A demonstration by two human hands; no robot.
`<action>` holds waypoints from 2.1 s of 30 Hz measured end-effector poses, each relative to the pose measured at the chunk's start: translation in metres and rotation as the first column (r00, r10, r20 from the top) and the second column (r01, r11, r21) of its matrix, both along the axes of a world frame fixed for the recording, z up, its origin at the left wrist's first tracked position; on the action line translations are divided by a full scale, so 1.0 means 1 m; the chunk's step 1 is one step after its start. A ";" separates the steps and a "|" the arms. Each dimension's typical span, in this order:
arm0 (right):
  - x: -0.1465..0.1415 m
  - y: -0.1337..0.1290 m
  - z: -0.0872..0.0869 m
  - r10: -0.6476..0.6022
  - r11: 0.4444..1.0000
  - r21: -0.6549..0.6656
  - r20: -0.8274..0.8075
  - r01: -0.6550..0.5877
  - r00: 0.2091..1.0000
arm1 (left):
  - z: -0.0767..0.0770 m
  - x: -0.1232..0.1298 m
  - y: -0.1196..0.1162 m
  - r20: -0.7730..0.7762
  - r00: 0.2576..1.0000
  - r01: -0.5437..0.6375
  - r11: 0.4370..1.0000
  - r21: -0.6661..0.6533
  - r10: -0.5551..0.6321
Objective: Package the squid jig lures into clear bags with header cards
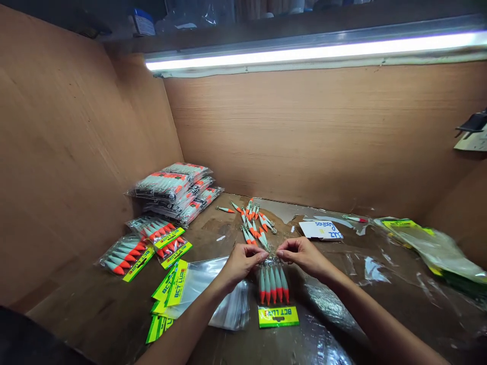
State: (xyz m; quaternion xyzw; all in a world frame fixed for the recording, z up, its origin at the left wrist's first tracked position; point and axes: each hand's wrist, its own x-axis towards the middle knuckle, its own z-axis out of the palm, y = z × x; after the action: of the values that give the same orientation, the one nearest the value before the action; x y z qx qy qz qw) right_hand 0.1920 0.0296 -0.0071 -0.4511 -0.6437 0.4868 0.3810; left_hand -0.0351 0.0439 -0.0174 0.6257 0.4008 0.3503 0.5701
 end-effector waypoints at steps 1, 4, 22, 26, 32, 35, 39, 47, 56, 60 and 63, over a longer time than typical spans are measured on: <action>0.001 -0.001 -0.001 0.005 1.000 0.014 0.018 -0.005 1.000 | -0.001 -0.001 0.001 -0.033 0.999 0.001 1.000 0.026 0.000; 0.004 -0.005 -0.007 0.010 0.999 0.040 0.066 -0.013 0.998 | -0.006 -0.003 0.002 -0.096 0.995 0.031 0.998 0.048 -0.026; 0.013 -0.026 -0.036 -0.103 0.929 0.369 0.199 0.023 0.974 | -0.006 -0.003 0.000 -0.228 0.943 0.287 0.939 0.190 -0.242; 0.015 -0.031 -0.040 -0.105 0.924 0.383 0.242 0.004 0.965 | -0.006 0.001 -0.008 -0.364 0.903 0.333 0.909 0.252 -0.229; 0.016 -0.043 -0.045 -0.120 0.850 0.524 0.297 -0.057 0.947 | -0.011 -0.005 -0.014 -0.545 0.822 0.407 0.840 0.360 -0.164; 0.020 -0.047 -0.049 -0.177 0.766 0.627 0.418 -0.143 0.891 | -0.018 -0.010 -0.015 -0.599 0.790 0.457 0.774 0.438 -0.127; 0.028 -0.052 -0.050 -0.229 0.638 0.676 0.624 -0.368 0.747 | -0.024 -0.012 -0.018 -0.714 0.697 0.565 0.665 0.489 -0.067; 0.051 -0.079 -0.032 -0.148 0.598 0.547 0.794 -0.586 0.590 | -0.010 -0.030 -0.048 -0.838 0.543 0.714 0.559 0.421 -0.062; 0.021 -0.060 -0.033 -0.209 0.920 0.391 0.475 0.008 0.854 | -0.019 -0.003 -0.029 -0.760 0.635 0.479 0.704 0.525 0.134; 0.017 -0.049 -0.033 -0.120 0.924 0.372 0.504 -0.090 0.856 | -0.020 0.000 -0.029 -0.676 0.734 0.427 0.724 0.542 0.074; 0.040 -0.028 -0.032 -0.293 0.860 0.509 0.544 -0.032 0.787 | -0.004 -0.012 -0.039 -0.554 0.832 0.304 0.812 0.499 0.029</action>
State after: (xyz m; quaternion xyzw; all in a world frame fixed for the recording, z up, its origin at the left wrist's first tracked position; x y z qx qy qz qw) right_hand 0.2320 0.0021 -0.0392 -0.5147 -0.7990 0.1080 0.2914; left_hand -0.0471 0.0045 -0.0218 0.8671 0.3727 0.2199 0.2469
